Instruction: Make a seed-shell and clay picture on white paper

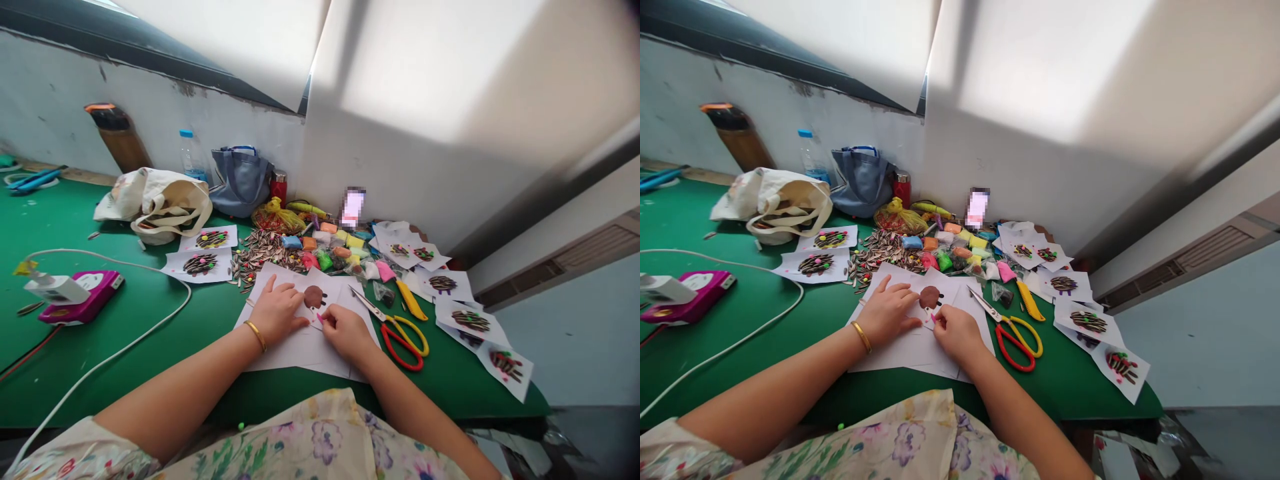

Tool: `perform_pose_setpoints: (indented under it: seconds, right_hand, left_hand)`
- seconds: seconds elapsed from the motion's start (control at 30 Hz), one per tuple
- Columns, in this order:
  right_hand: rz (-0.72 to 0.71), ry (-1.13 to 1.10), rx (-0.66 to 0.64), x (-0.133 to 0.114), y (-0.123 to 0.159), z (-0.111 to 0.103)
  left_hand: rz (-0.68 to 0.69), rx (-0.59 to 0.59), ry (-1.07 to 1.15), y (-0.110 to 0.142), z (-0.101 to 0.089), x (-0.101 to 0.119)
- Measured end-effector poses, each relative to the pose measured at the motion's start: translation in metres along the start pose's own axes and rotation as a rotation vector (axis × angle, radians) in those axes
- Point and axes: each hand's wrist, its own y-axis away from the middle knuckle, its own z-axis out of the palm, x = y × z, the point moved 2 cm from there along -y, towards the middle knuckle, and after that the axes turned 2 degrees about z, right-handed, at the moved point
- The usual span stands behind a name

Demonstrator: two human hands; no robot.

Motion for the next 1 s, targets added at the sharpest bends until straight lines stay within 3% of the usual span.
perform_pose_setpoints:
  seconds: [0.27, 0.47, 0.63, 1.0]
  right_hand:
    - [-0.046, 0.242, -0.041, -0.009, -0.006, -0.003]
    - [-0.064, 0.434, -0.156, -0.030, -0.020, -0.013]
    - [-0.062, 0.474, -0.239, -0.038, -0.029, -0.017]
    - [-0.048, 0.490, -0.230, -0.036, -0.019, -0.015]
  left_hand:
    - [0.009, 0.017, -0.016, 0.001, 0.002, 0.000]
    - [0.014, 0.023, -0.004, 0.001, 0.003, -0.001]
    - [0.015, 0.017, -0.013, 0.002, 0.003, -0.001]
    - [0.006, 0.013, -0.029, 0.001, 0.000, 0.002]
